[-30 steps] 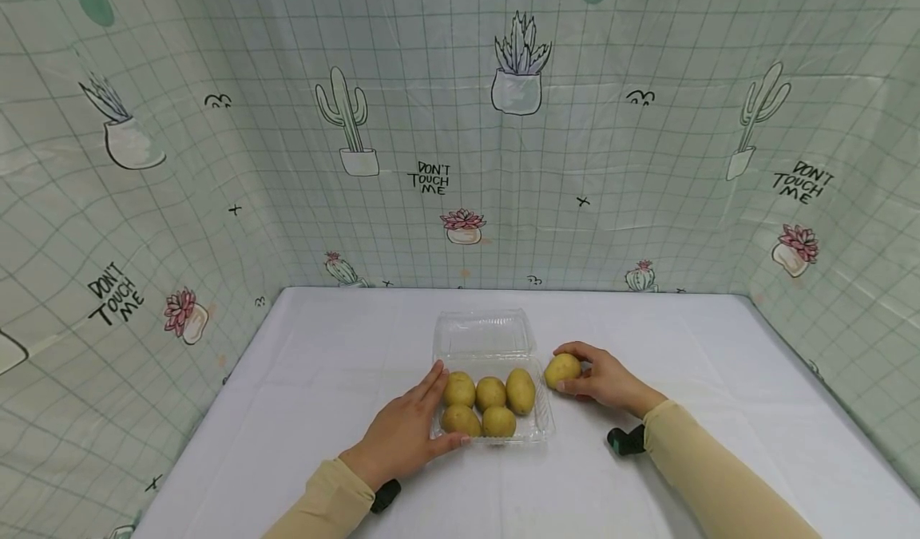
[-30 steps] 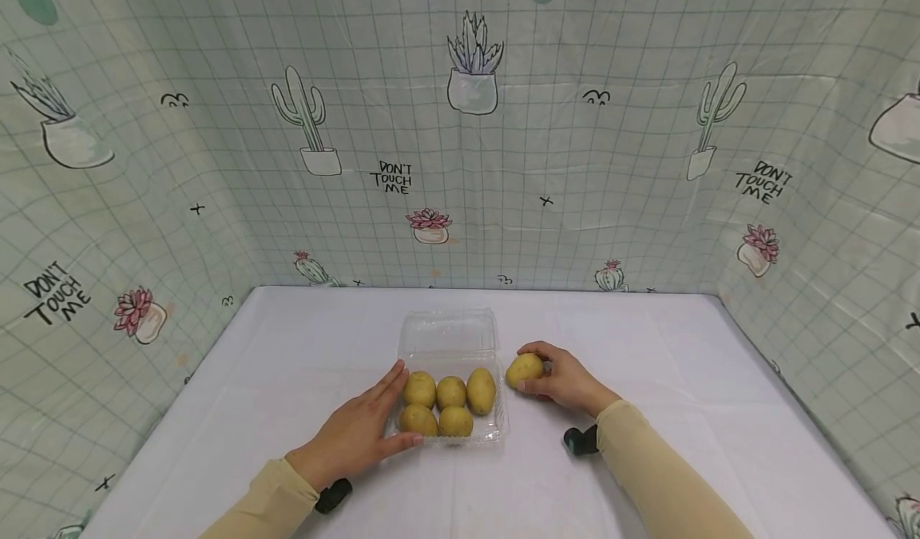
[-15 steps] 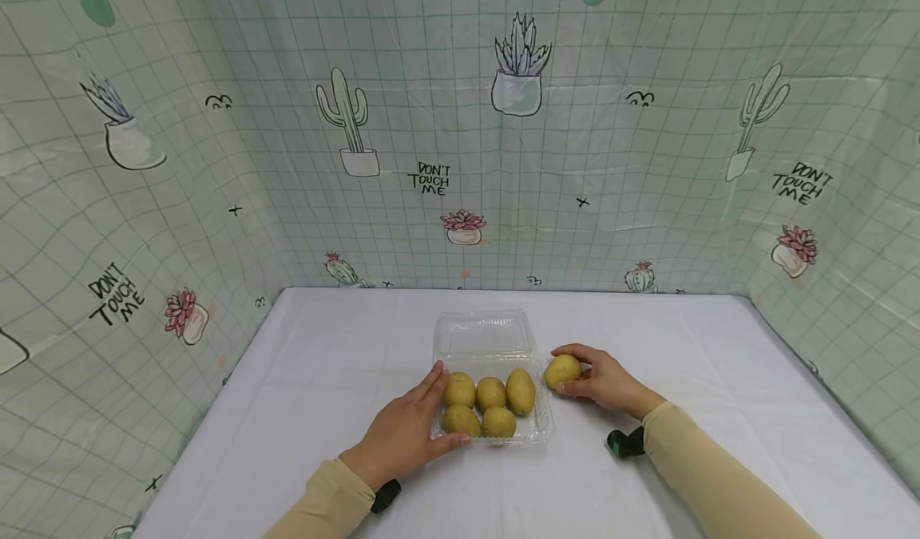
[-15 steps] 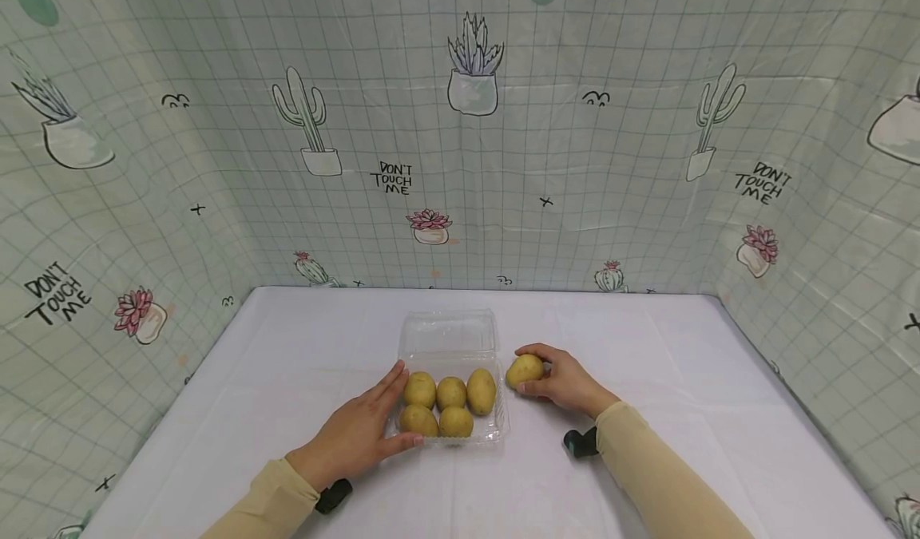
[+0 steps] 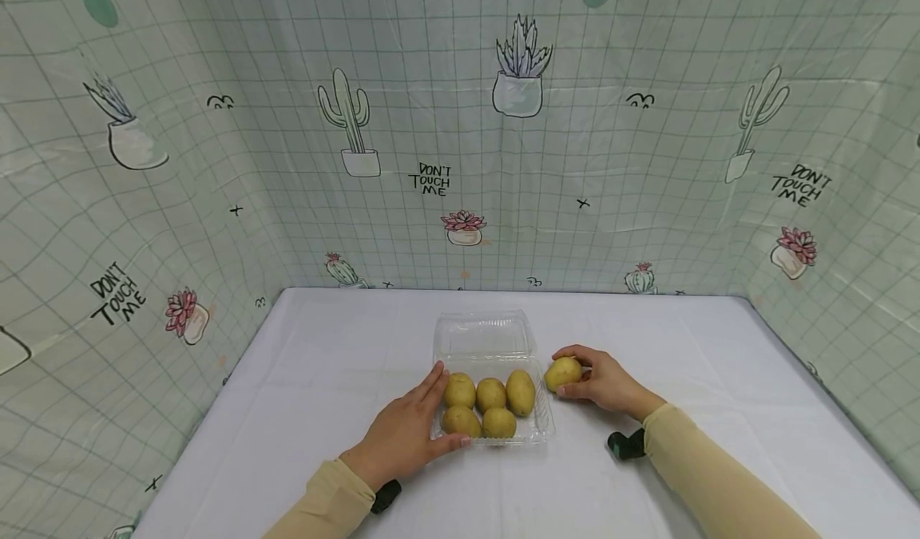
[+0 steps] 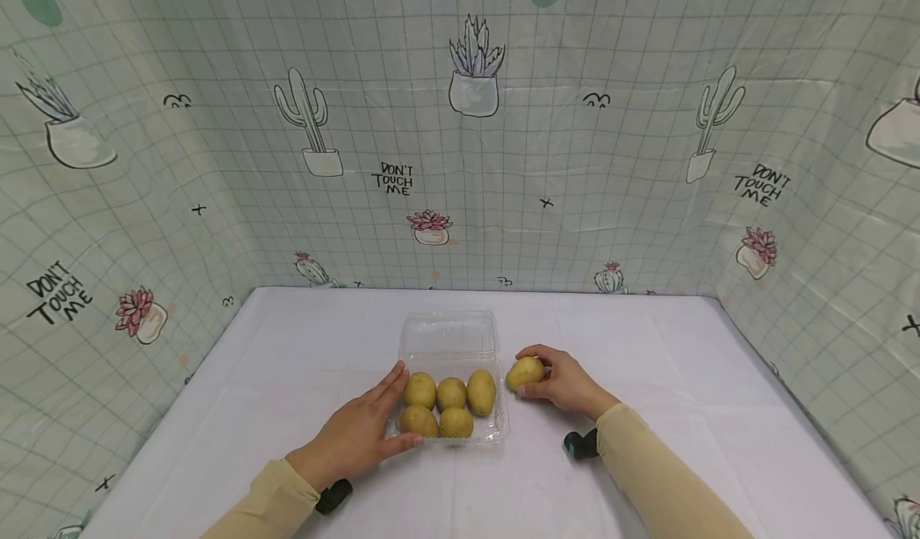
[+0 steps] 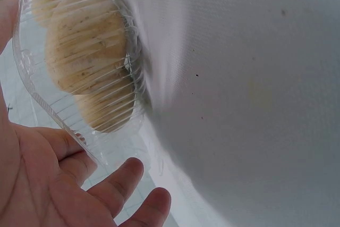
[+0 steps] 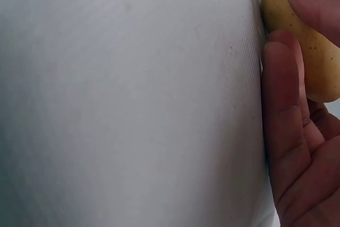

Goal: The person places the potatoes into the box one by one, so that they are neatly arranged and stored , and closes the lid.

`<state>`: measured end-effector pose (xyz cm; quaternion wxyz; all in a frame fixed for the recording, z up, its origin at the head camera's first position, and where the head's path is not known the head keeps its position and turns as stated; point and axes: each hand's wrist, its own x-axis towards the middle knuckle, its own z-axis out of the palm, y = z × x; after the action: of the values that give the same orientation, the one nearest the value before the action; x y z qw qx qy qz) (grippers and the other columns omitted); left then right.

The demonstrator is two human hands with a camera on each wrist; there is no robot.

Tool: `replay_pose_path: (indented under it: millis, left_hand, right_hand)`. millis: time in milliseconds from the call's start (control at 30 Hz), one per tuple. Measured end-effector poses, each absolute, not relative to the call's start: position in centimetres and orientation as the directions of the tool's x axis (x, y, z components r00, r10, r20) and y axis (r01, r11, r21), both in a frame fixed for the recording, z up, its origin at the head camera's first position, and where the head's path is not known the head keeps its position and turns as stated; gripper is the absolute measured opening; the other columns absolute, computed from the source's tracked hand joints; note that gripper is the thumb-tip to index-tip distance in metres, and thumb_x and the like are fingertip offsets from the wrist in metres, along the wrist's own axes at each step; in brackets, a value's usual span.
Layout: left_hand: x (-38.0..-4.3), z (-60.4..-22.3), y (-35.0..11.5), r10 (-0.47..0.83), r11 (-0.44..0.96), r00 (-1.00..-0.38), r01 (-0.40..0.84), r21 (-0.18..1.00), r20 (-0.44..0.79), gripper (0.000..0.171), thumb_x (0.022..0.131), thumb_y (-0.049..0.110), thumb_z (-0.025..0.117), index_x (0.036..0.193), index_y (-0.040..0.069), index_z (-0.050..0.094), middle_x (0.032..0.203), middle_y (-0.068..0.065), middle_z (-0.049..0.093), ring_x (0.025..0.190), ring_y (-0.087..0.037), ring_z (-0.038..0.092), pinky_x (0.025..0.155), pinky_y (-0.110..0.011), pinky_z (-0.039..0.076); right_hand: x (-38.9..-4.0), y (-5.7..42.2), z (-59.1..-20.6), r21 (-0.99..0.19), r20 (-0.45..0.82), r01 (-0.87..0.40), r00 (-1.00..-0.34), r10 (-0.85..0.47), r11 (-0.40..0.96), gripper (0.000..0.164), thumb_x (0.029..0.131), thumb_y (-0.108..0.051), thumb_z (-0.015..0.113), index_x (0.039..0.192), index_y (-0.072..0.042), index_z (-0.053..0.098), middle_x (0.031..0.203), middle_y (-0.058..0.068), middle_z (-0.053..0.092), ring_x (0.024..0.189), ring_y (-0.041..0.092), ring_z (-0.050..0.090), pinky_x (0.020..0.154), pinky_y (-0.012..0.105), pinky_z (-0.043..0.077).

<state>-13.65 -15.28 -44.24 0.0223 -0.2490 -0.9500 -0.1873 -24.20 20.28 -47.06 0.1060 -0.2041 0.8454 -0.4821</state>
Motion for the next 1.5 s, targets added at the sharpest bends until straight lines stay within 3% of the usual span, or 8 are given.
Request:
replay_pose_path:
  millis: [267, 1100, 1500]
  left_hand:
    - [-13.7, -44.2, -15.2, 0.466, 0.808, -0.874, 0.483, 0.339, 0.136, 0.099, 0.092, 0.069, 0.052, 0.154, -0.005, 0.029, 0.161, -0.018, 0.022, 0.14, -0.034, 0.038, 0.105, -0.047, 0.042]
    - [-13.8, -44.1, -15.2, 0.466, 0.811, -0.875, 0.483, 0.331, 0.135, 0.098, 0.092, 0.068, 0.053, 0.154, -0.004, 0.03, 0.161, -0.018, 0.023, 0.14, -0.034, 0.038, 0.105, -0.047, 0.042]
    - [-13.7, -44.2, -15.2, 0.465, 0.81, -0.876, 0.48, 0.336, 0.131, 0.099, 0.092, 0.069, 0.052, 0.154, -0.004, 0.029, 0.162, -0.017, 0.022, 0.14, -0.034, 0.038, 0.105, -0.048, 0.042]
  right_hand:
    - [-24.1, 20.5, -47.0, -0.861, 0.008, -0.234, -0.894, -0.447, 0.451, 0.054, 0.082, -0.011, 0.083, 0.129, -0.004, 0.058, 0.108, 0.015, 0.061, 0.084, 0.023, 0.062, 0.064, 0.03, 0.055]
    - [-23.6, 21.0, -45.3, -0.863, 0.066, -0.293, -0.873, -0.482, 0.412, 0.058, 0.081, -0.011, 0.085, 0.13, 0.003, 0.057, 0.11, 0.016, 0.063, 0.086, 0.025, 0.066, 0.072, 0.029, 0.055]
    - [-22.8, 20.0, -43.9, -0.902, 0.083, -0.299, -0.829, -0.553, 0.312, 0.058, 0.082, -0.002, 0.081, 0.132, 0.008, 0.053, 0.119, 0.022, 0.058, 0.092, 0.026, 0.067, 0.075, 0.029, 0.056]
